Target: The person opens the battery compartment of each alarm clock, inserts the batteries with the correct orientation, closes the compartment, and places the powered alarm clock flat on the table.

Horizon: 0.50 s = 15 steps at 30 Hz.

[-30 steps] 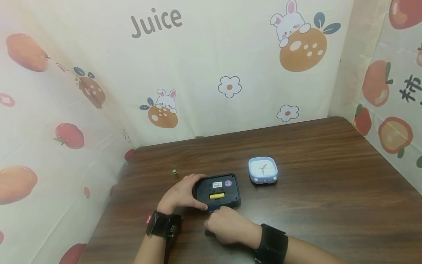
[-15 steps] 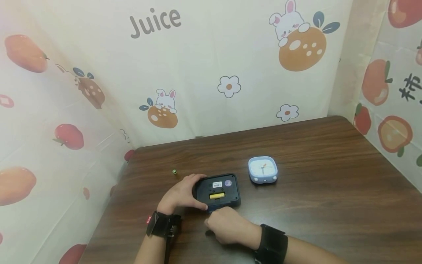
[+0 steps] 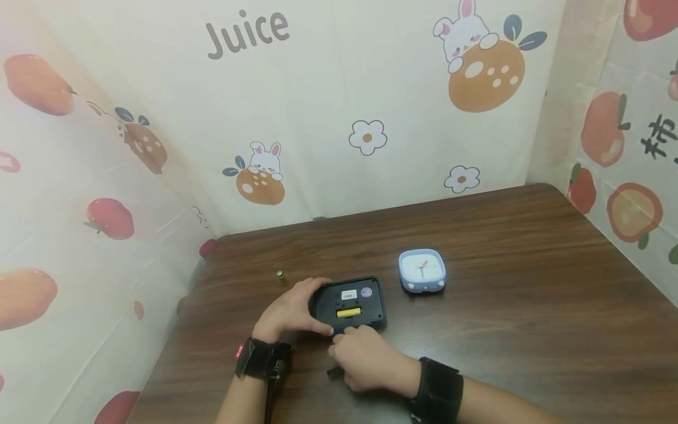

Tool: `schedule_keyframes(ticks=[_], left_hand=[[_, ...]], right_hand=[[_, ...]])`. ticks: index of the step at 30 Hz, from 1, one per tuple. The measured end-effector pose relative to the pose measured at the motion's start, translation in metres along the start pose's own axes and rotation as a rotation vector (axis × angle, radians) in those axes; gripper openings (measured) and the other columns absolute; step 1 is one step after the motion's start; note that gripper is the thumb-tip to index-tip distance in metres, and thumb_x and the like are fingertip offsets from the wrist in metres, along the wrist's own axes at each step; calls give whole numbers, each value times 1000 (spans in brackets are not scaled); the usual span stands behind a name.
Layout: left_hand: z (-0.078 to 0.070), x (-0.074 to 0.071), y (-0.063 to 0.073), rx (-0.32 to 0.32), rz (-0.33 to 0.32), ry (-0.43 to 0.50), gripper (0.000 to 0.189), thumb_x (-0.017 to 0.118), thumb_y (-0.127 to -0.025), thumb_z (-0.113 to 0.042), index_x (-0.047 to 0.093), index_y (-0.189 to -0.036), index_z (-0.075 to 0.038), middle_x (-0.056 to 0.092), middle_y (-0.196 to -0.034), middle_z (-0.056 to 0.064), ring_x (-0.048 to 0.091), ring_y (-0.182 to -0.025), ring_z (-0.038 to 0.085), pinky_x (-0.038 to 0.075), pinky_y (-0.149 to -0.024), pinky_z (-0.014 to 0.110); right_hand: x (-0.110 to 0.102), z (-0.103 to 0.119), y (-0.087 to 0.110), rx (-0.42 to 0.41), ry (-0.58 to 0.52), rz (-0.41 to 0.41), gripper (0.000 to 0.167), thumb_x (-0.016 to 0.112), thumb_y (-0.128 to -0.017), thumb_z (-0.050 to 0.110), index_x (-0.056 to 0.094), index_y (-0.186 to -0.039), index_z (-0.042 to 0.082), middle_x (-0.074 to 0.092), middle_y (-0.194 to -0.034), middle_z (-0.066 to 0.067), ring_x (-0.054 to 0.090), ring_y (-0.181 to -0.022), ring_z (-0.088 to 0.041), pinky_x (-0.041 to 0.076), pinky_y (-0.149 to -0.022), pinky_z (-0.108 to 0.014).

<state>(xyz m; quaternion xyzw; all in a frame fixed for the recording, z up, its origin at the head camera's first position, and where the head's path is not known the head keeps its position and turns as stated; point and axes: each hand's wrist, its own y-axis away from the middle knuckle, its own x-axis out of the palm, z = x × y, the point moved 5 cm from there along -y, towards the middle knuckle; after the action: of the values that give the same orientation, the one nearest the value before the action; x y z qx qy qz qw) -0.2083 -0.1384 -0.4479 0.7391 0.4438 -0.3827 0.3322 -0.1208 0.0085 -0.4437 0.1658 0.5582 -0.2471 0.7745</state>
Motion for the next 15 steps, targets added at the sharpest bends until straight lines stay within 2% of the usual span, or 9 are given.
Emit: schedule_keyframes(ticks=[7, 11, 15], left_hand=[[1, 0, 0, -5, -7, -11, 94, 80, -52, -68, 45, -135, -39, 53, -128, -10, 49, -108, 12, 49, -86, 40], [2, 0, -1, -3, -8, -15, 95, 79, -51, -71, 45, -134, -40, 53, -129, -10, 49, -108, 12, 49, -85, 39], [2, 0, -1, 5, -4, -22, 93, 81, -53, -67, 45, -134, -40, 53, -129, -9, 49, -108, 13, 49, -84, 40]], right_hand=[[-20, 1, 3, -29, -1, -82, 17, 74, -73, 21, 59, -76, 29, 49, -73, 17, 45, -72, -2, 41, -67, -22], [-36, 0, 6, -28, 48, -191, 20, 73, -72, 22, 54, -70, 29, 51, -77, 17, 47, -77, -5, 41, -71, -25], [-48, -7, 9, -14, 91, -330, 24, 73, -69, 23, 50, -66, 29, 59, -88, 12, 53, -87, -10, 45, -79, -32]])
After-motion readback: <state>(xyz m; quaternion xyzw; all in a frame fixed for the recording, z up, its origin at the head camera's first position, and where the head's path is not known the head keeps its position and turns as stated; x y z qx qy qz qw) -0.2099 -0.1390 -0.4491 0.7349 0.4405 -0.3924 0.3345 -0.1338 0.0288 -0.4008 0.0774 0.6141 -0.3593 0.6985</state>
